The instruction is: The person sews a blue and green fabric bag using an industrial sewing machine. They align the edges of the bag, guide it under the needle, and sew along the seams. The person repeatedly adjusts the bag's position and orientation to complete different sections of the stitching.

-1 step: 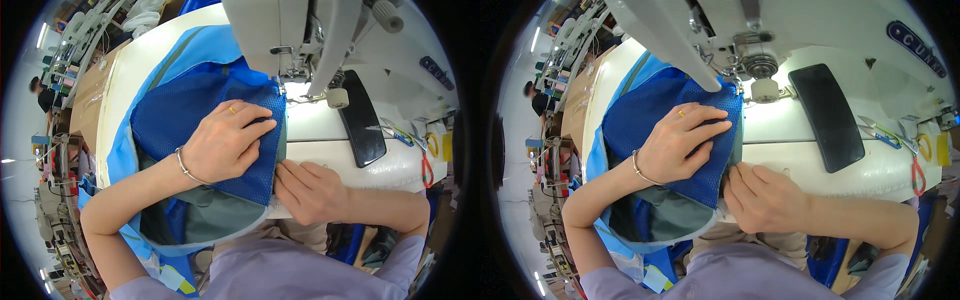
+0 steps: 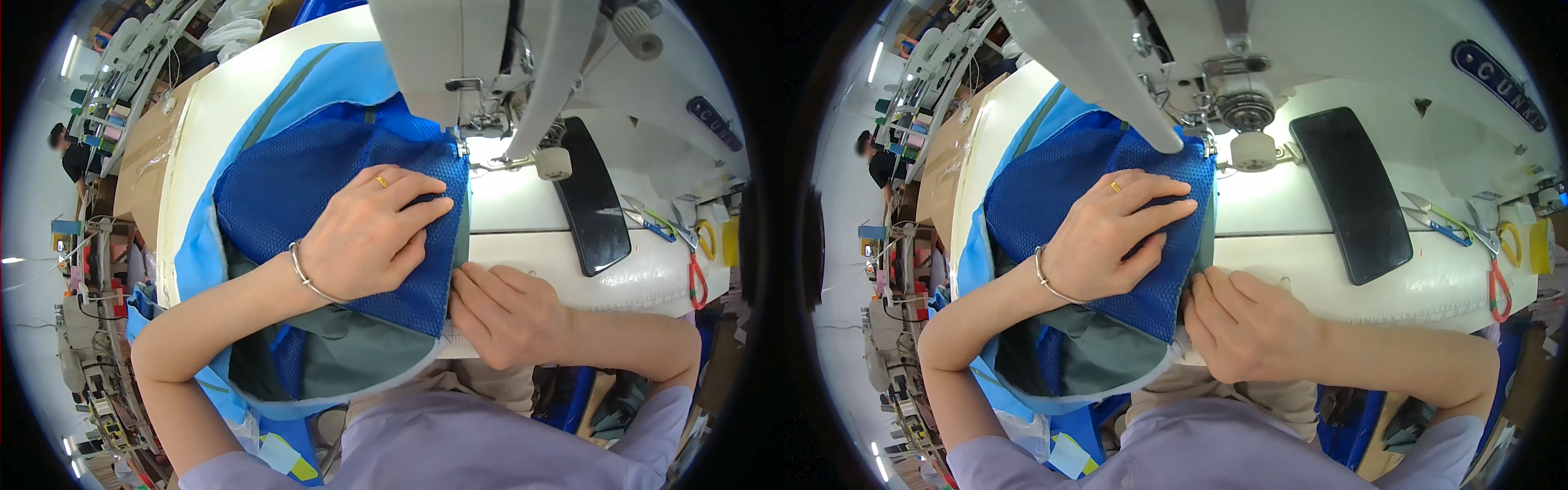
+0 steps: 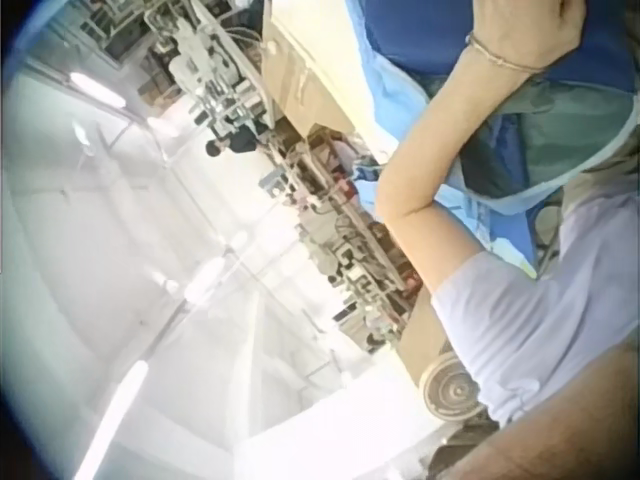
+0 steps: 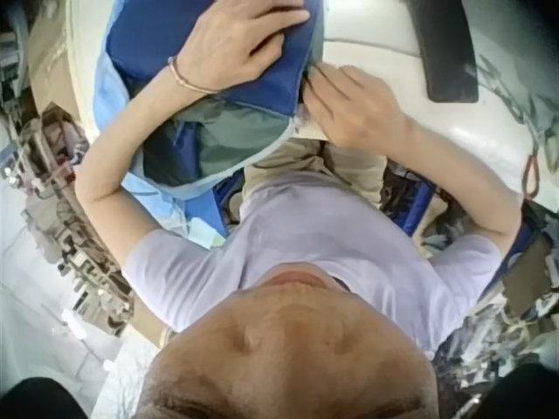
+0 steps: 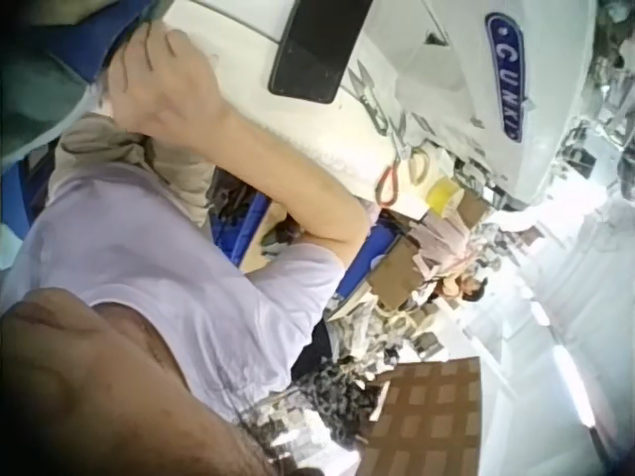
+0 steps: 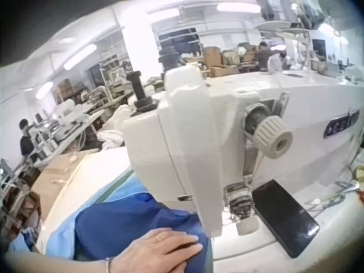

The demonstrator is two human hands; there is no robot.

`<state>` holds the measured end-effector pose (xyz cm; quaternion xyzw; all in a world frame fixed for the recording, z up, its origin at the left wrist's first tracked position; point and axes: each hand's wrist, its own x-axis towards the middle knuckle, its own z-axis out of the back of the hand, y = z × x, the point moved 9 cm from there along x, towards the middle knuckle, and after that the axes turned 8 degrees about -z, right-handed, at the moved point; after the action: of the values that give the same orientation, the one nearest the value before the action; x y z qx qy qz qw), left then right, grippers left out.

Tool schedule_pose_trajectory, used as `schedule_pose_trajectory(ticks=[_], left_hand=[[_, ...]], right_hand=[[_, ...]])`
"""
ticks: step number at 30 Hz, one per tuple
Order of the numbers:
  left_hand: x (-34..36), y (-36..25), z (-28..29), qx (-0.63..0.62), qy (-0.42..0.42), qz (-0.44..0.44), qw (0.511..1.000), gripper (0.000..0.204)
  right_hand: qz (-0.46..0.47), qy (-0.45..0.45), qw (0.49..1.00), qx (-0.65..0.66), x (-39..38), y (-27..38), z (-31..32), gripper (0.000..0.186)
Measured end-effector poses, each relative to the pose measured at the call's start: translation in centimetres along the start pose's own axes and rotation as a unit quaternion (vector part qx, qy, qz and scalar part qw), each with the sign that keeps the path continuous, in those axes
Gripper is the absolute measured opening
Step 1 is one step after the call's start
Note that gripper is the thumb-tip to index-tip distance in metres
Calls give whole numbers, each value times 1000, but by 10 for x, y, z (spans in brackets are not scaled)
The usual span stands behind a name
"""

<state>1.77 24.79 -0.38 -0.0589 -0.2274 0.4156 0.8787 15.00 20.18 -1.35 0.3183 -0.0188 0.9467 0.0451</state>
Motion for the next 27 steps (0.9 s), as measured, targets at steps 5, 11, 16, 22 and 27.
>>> schedule_pose_trajectory(ticks=[5, 11, 16, 22, 27], left_hand=[[2, 1, 1, -9, -8, 7, 1000, 39], [6, 5, 0, 5, -15, 7, 1000, 39], [13, 16, -2, 1, -9, 10, 1000, 39], [13, 15, -4, 7, -2, 6, 1000, 37], [9, -1, -5, 24, 46, -11, 999, 38]], right_hand=[[29, 24, 999, 4, -3, -2, 2, 33], [25, 32, 999, 25, -1, -11, 4, 33], [13, -9, 1000, 16, -2, -24, -3, 32], [1, 4, 1000, 30, -2, -18, -3, 30], [6, -9, 998, 58, -3, -19, -1, 29]])
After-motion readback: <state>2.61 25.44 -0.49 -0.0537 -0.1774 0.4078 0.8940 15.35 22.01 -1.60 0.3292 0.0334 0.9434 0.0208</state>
